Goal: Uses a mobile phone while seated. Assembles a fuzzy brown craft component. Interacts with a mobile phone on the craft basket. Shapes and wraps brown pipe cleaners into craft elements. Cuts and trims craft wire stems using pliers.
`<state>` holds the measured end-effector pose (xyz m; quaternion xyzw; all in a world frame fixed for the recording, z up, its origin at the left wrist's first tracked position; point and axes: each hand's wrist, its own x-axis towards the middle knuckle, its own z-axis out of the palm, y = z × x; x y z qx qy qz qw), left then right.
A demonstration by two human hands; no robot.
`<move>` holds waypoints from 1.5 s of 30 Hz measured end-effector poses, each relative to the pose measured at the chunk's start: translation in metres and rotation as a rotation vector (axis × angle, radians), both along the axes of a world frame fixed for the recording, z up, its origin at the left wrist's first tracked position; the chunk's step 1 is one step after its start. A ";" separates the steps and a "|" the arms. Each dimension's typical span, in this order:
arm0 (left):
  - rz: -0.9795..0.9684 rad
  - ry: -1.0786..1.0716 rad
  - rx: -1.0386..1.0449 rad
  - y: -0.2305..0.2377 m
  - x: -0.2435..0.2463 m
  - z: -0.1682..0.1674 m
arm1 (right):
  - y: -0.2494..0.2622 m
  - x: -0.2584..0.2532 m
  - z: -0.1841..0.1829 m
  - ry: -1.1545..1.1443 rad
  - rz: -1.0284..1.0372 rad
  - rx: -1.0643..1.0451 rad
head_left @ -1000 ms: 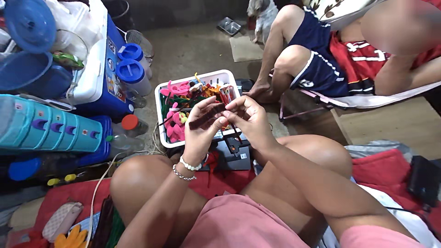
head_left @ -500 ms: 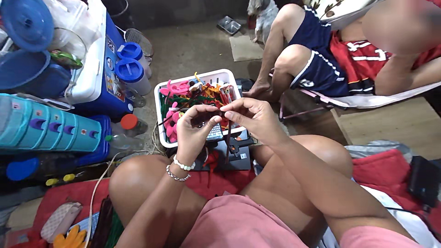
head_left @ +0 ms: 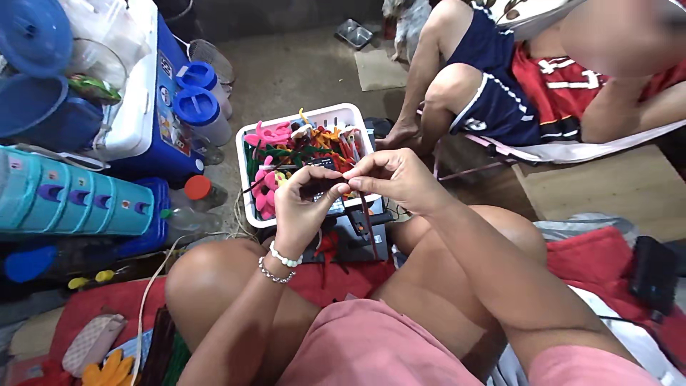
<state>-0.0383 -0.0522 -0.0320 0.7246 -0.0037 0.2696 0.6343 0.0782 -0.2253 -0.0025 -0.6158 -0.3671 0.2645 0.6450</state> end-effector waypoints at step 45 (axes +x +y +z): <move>0.035 0.226 -0.542 -0.007 0.003 0.005 | 0.020 -0.022 -0.010 -0.669 -0.407 -0.094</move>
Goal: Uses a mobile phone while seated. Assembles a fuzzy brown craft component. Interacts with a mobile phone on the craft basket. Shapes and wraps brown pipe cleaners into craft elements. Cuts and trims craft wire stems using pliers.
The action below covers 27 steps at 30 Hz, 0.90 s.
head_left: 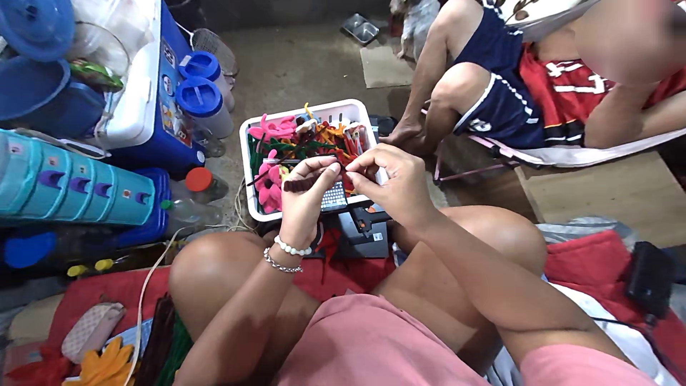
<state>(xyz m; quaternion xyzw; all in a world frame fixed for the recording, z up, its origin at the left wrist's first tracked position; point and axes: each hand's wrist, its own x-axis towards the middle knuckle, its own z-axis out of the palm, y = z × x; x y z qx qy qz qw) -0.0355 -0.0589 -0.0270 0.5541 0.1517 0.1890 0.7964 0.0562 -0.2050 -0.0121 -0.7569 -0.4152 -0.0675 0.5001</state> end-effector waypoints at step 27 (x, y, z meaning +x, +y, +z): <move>-0.476 0.040 0.541 0.025 -0.005 0.002 | -0.021 0.027 0.008 -0.425 0.213 -0.324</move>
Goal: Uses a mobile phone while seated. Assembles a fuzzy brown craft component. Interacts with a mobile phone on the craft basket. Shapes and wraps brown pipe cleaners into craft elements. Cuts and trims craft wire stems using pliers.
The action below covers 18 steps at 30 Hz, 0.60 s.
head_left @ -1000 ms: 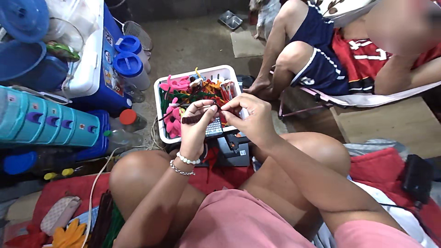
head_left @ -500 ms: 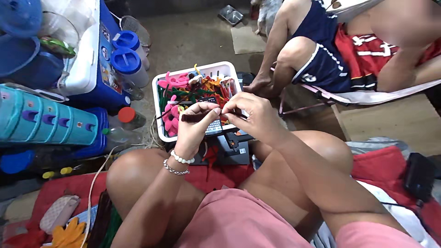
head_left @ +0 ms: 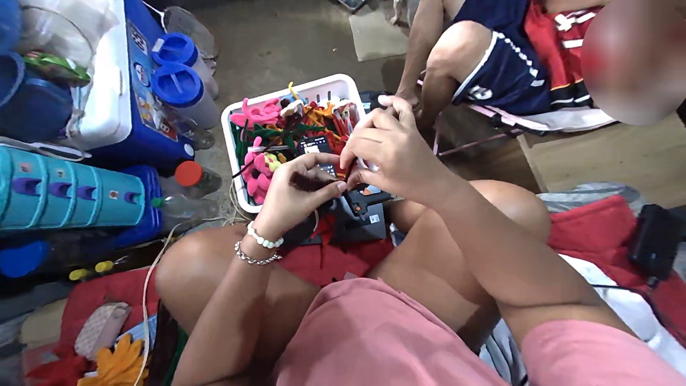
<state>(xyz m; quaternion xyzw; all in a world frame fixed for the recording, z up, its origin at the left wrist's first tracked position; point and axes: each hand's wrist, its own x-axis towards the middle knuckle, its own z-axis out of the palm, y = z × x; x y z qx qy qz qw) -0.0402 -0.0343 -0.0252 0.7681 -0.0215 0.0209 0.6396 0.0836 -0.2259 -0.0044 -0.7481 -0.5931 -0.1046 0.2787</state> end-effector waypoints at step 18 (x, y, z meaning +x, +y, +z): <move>0.048 -0.084 0.019 0.004 -0.002 0.013 | -0.004 -0.003 0.001 -0.059 0.006 0.131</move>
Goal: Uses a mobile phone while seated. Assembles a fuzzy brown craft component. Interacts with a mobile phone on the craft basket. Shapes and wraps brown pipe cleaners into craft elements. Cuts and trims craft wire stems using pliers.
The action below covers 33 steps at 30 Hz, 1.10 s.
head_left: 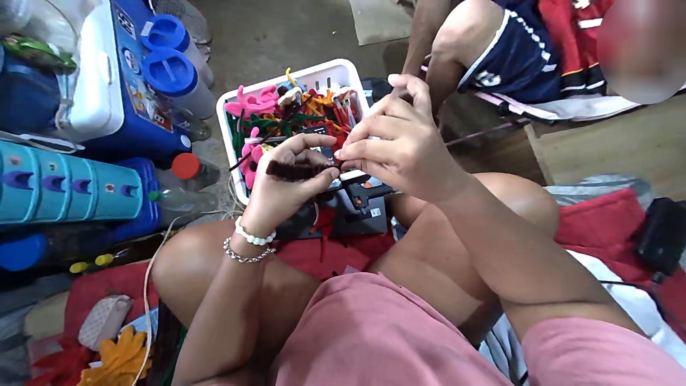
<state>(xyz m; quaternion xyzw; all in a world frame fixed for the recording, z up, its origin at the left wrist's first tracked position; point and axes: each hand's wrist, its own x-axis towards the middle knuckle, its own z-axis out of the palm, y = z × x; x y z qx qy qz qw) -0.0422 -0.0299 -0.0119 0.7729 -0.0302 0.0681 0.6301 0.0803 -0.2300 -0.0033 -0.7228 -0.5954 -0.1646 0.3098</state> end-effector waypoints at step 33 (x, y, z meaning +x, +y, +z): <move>0.229 -0.057 0.010 -0.004 0.002 -0.005 | 0.021 -0.032 -0.018 0.331 -0.168 0.175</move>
